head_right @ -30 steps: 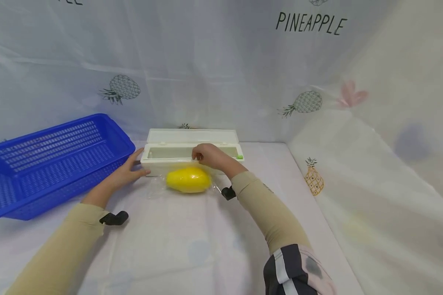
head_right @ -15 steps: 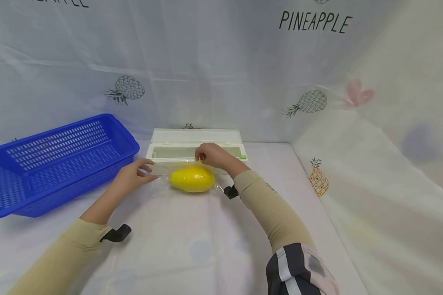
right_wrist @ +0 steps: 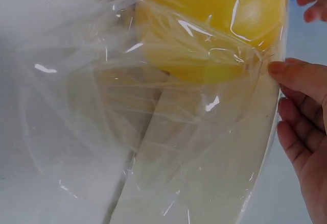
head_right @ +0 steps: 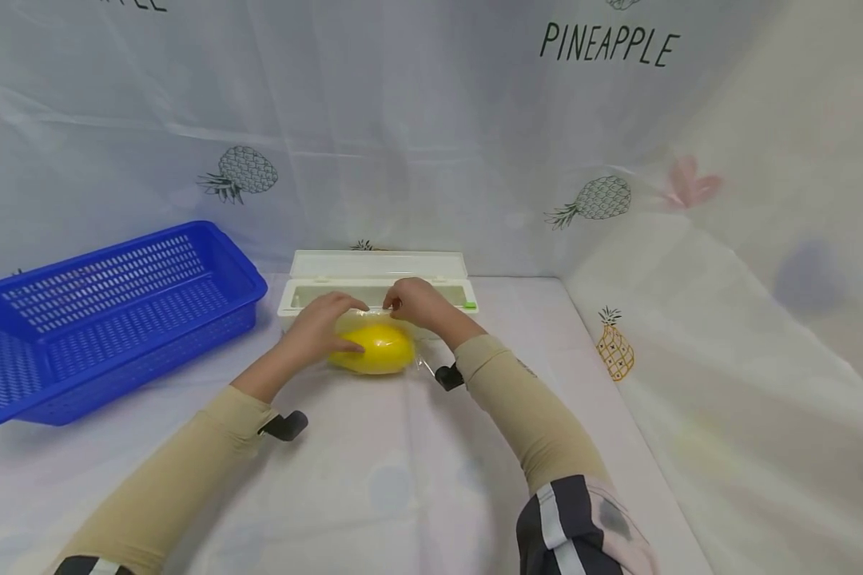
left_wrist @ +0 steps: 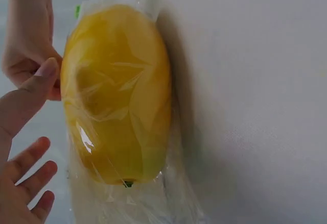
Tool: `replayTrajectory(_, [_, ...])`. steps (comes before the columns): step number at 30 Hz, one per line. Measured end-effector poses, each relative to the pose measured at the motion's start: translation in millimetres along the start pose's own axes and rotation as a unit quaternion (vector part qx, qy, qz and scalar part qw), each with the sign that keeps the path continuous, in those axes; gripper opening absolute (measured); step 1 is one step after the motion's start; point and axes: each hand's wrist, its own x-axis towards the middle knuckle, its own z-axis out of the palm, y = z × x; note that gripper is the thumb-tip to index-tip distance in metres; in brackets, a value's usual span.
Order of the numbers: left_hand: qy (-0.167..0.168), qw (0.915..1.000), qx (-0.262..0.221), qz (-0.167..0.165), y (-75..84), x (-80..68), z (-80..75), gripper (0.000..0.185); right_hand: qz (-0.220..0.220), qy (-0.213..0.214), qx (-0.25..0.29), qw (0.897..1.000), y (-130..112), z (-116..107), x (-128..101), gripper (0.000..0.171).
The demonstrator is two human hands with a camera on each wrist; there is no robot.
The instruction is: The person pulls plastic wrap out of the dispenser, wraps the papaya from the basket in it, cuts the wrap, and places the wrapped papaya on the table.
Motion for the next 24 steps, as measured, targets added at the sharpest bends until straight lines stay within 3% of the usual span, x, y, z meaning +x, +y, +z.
replayTrajectory(6, [-0.038,0.9991,0.021,0.002,-3.7,9.9,3.4,0.06,-0.008,0.019,0.017,1.0,2.7,1.5,-2.4,0.006])
replayTrajectory(18, [-0.047,0.9972,0.036,0.047,-5.4,15.0,2.7,0.046,-0.04,-0.003,-0.014,0.999,-0.1,-0.1,-9.4,0.008])
replayTrajectory(24, [-0.06,0.9964,0.044,0.041,-4.0,16.0,3.8,0.043,-0.086,0.002,-0.047,0.995,-0.5,1.2,-12.8,0.012])
